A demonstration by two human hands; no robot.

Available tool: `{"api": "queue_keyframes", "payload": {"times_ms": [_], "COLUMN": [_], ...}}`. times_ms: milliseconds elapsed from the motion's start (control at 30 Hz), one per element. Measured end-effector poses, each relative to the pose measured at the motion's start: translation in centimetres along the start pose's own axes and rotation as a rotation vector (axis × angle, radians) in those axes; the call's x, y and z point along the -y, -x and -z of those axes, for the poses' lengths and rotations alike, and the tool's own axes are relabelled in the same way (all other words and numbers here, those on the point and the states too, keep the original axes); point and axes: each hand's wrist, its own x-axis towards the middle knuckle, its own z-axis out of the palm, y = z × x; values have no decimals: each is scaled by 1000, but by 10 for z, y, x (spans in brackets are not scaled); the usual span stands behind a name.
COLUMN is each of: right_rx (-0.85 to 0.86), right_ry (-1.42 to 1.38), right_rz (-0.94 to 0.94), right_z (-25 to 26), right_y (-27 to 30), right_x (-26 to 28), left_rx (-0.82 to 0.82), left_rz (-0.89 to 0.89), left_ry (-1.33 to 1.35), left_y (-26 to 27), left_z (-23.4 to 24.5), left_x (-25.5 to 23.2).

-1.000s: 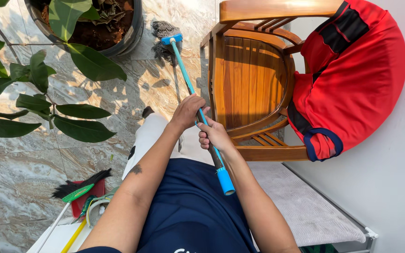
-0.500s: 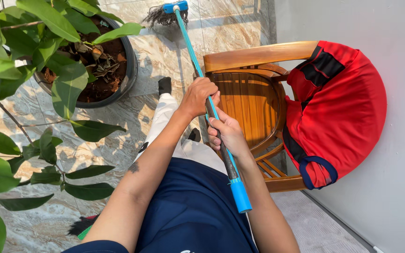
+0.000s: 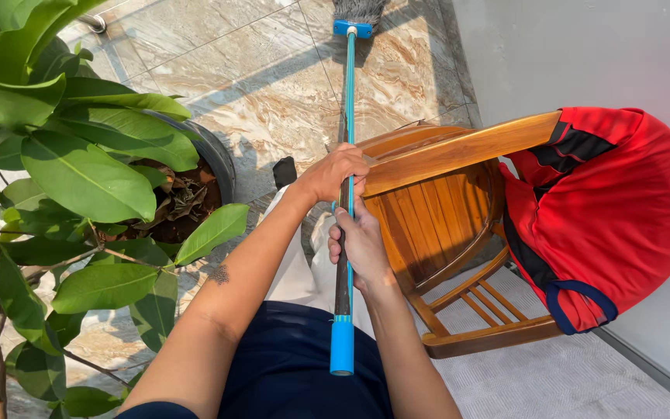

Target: The person mops the tiled floor of a balcony using a mop, moving it around potted plants and under a wooden chair.

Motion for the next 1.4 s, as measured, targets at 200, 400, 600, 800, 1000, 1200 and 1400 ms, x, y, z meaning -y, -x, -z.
{"api": "queue_keyframes", "payload": {"times_ms": [200,400,600,800,1000,1200,1400], "right_rx": [-31,78,59,105,75,149,59], "right_ry": [-52,-355,-40,-158,-118,-224,-115], "right_rz": [-100,-134,-122,-122,-120,-110,-113], "right_z": [-2,35,22,53,50,68,64], "right_y": [-83,-123,-77,-93,-112,-193,-204], "right_x": [14,99,40,37,27,62,65], "left_rx": [153,53,51,123,30,-39,143], "left_rz": [117,201,91,143,2,143,32], "left_ry": [36,129,66,-136,-117,-148,-243], "left_y": [5,-56,-15,-26,-33,-77,-101], "left_z": [-15,-21,-35,-40,-46,-45,-39], "left_x": [79,130,101,113,134,209,216]}}
